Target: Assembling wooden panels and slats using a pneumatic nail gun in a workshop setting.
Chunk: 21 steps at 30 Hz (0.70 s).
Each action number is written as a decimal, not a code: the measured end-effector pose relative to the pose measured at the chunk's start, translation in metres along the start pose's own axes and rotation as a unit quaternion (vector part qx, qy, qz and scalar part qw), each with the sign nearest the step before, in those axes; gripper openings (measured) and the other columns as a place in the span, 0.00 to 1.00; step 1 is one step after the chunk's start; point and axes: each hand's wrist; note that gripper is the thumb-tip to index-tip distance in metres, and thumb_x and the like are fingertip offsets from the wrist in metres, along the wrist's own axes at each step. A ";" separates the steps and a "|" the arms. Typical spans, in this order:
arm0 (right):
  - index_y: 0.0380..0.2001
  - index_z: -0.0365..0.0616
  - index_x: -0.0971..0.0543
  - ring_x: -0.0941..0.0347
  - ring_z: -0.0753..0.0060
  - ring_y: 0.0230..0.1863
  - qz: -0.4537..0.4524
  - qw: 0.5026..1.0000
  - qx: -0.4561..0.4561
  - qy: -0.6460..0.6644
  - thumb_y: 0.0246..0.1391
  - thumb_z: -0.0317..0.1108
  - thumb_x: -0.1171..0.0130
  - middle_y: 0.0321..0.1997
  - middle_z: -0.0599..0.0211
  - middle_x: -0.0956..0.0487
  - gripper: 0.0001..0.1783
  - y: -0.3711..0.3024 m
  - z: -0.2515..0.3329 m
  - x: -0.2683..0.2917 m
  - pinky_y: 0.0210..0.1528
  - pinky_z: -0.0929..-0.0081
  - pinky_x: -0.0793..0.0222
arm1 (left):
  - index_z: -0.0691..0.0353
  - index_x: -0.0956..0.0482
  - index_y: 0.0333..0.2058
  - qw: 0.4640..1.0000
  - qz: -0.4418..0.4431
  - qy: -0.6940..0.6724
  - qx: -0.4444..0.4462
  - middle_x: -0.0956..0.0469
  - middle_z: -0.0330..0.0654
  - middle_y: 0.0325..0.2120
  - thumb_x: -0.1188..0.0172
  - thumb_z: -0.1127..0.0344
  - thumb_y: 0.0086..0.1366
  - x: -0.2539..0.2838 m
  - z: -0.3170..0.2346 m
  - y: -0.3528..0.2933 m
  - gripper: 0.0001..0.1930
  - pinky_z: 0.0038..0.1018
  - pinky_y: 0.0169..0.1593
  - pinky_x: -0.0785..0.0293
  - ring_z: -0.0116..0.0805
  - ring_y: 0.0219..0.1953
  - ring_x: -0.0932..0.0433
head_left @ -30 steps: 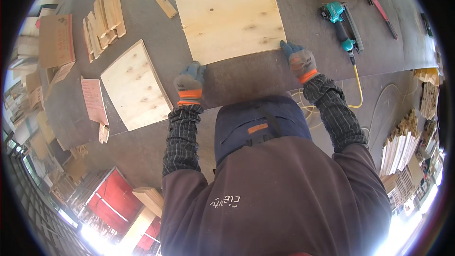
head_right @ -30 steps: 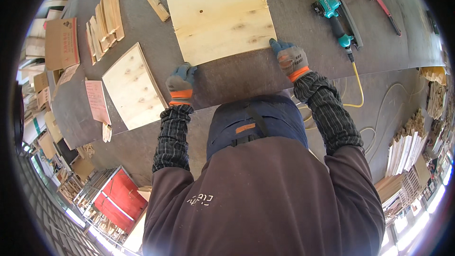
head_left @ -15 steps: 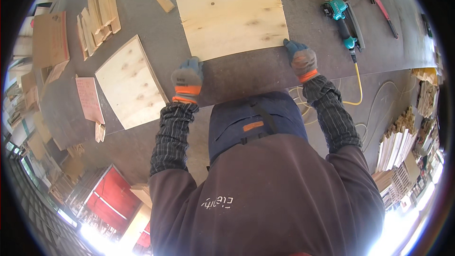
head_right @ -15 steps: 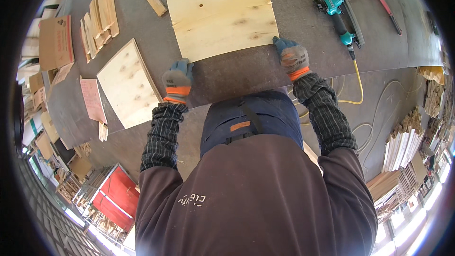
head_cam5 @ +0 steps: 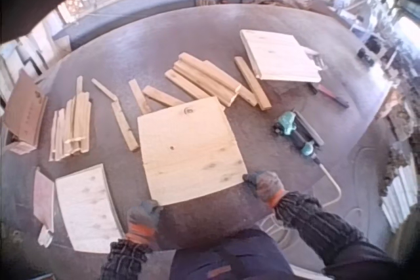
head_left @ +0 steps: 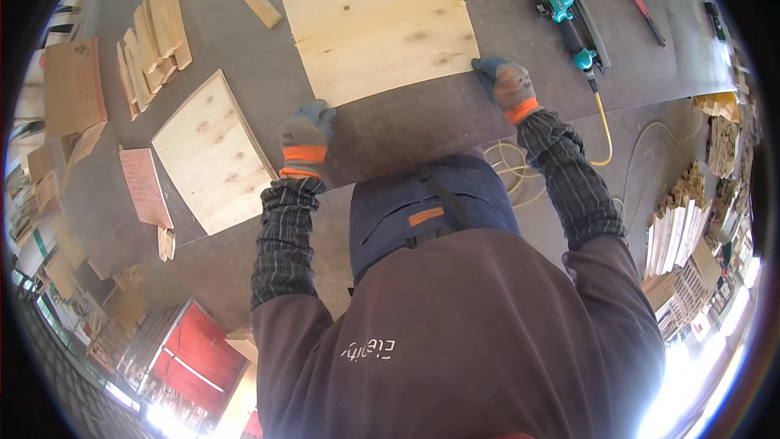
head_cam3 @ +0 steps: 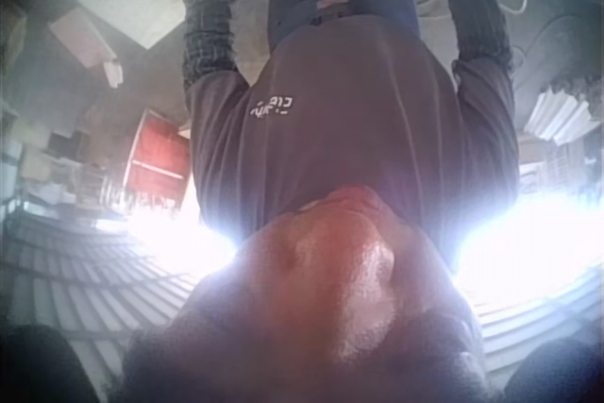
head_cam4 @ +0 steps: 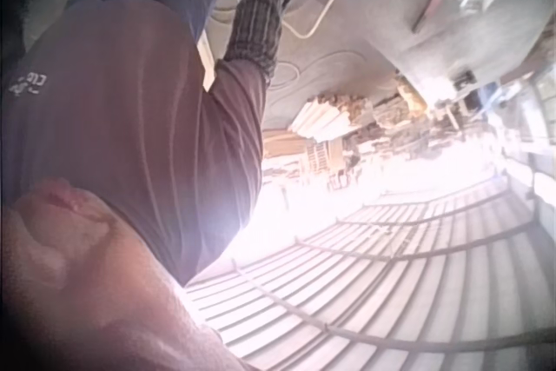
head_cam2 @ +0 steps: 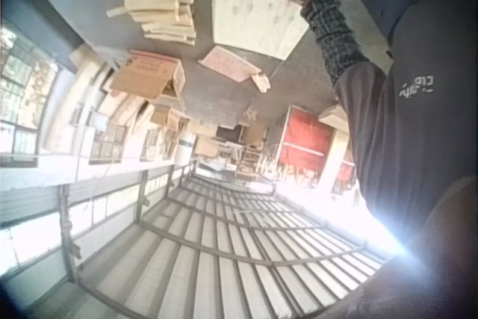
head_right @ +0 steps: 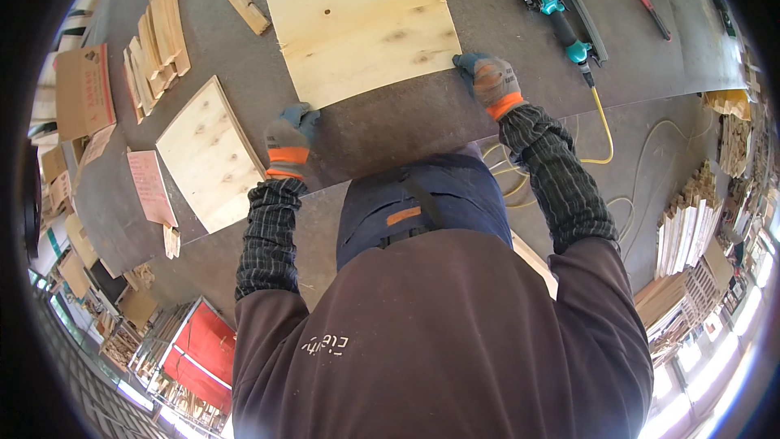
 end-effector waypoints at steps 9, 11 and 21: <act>0.54 0.47 0.15 0.14 0.56 0.48 0.029 0.999 0.005 -0.013 0.66 0.33 0.39 0.51 0.56 0.13 0.16 0.001 0.000 0.004 0.51 0.65 0.19 | 0.54 0.14 0.50 0.997 0.001 0.054 -0.061 0.22 0.49 0.58 0.23 0.49 0.56 0.004 -0.098 0.037 0.26 0.47 0.64 0.28 0.55 0.60 0.25; 0.54 0.47 0.15 0.14 0.56 0.47 0.062 0.998 -0.012 -0.012 0.66 0.33 0.39 0.51 0.56 0.13 0.16 0.006 -0.002 0.006 0.51 0.65 0.19 | 0.53 0.14 0.51 0.995 0.009 0.020 -0.094 0.23 0.48 0.60 0.23 0.48 0.55 -0.022 -0.121 0.054 0.27 0.49 0.67 0.31 0.55 0.62 0.27; 0.48 0.46 0.14 0.14 0.52 0.46 0.087 0.994 -0.010 0.065 0.59 0.27 0.35 0.46 0.54 0.12 0.14 0.020 0.002 0.023 0.51 0.62 0.19 | 0.53 0.11 0.37 0.985 -0.010 0.014 -0.173 0.19 0.44 0.53 0.23 0.52 0.53 -0.081 -0.145 0.084 0.16 0.52 0.66 0.31 0.51 0.60 0.25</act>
Point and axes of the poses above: each hand's wrist, its own y-axis towards the middle knuckle, its own x-axis out of the back of the hand, z = x × y
